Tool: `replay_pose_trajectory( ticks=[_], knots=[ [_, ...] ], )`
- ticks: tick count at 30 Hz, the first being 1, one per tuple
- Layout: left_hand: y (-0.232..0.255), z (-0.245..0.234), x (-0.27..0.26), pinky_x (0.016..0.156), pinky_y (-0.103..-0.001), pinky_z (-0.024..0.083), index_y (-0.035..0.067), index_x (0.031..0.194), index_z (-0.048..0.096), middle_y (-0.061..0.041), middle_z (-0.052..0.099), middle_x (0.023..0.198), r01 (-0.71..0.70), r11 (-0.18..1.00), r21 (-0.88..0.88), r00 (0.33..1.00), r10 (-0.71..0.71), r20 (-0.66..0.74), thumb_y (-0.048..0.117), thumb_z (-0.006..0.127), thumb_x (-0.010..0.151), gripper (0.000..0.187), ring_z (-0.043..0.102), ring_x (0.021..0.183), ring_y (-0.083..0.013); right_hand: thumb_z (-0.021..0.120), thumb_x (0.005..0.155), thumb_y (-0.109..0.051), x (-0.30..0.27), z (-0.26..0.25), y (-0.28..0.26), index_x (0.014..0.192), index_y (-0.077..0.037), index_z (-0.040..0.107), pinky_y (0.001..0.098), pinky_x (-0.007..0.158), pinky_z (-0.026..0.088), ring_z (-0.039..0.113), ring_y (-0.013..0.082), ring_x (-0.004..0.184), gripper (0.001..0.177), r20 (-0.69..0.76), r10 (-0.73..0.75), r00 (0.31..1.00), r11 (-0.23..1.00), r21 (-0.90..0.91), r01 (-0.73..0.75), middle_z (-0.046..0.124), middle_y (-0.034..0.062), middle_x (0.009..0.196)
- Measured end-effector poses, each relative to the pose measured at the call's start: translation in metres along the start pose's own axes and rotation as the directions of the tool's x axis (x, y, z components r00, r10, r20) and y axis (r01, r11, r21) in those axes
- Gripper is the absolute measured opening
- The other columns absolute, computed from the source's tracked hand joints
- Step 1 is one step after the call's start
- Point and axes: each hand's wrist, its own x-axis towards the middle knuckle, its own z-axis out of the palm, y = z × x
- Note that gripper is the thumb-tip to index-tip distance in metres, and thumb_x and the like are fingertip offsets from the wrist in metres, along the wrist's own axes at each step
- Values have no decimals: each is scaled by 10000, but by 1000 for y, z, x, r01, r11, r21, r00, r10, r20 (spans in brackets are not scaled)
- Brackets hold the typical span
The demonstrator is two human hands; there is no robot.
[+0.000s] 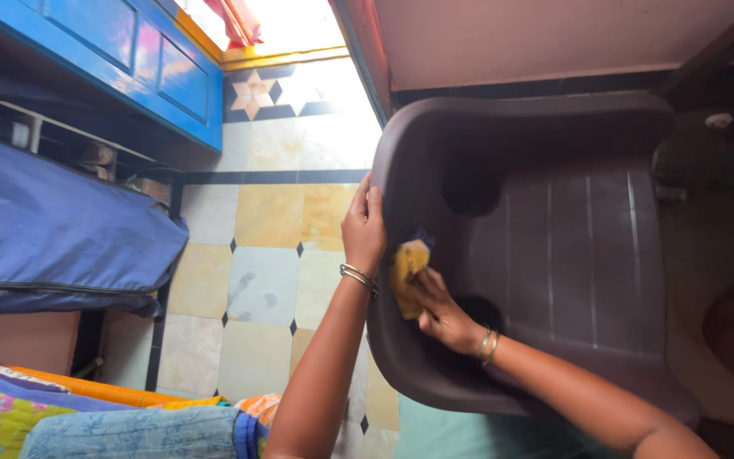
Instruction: The person retrieves a book from a shelf, places it on a desk, then lifts a plastic chair and wipes its seat and back with a cloth. The chair is returned to its original position under the desk.
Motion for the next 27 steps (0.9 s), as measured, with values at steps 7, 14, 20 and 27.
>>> replay_pose_trajectory(
  ticks=[7,14,20,27],
  knots=[
    [2,-1,1,1019,-302,494,42,1441,573,-159,701,1338,21,992,-122,999,-17,35,336,544,1048,493,656,1237,-200,309,1089,-548,70,23,117,1592,6,341,509,1295,92,136,422,1597,748,-524,34,851,990,-97,-100,233,241,1699],
    [9,-3,-5,961,-289,529,6,1443,546,-172,710,1273,-21,991,-134,996,33,88,330,683,978,583,676,1152,-173,253,1073,-533,26,2,232,1590,27,274,477,1258,99,202,359,1566,763,-529,524,667,804,50,-592,271,229,1663],
    [6,-1,-4,825,-280,568,32,1395,599,-138,770,1108,-38,998,-57,999,40,25,300,716,951,532,723,979,-140,284,1072,-575,-4,22,217,1606,52,181,370,1260,141,153,322,1572,829,-445,621,646,777,239,-582,179,219,1696],
    [-19,9,9,784,-285,561,22,1342,650,-141,770,1065,-90,996,-27,994,88,-60,341,788,910,554,728,909,-151,309,1051,-613,9,41,55,1600,27,184,328,1260,113,121,230,1584,852,-198,687,699,661,569,-489,170,138,1705]
  ],
)
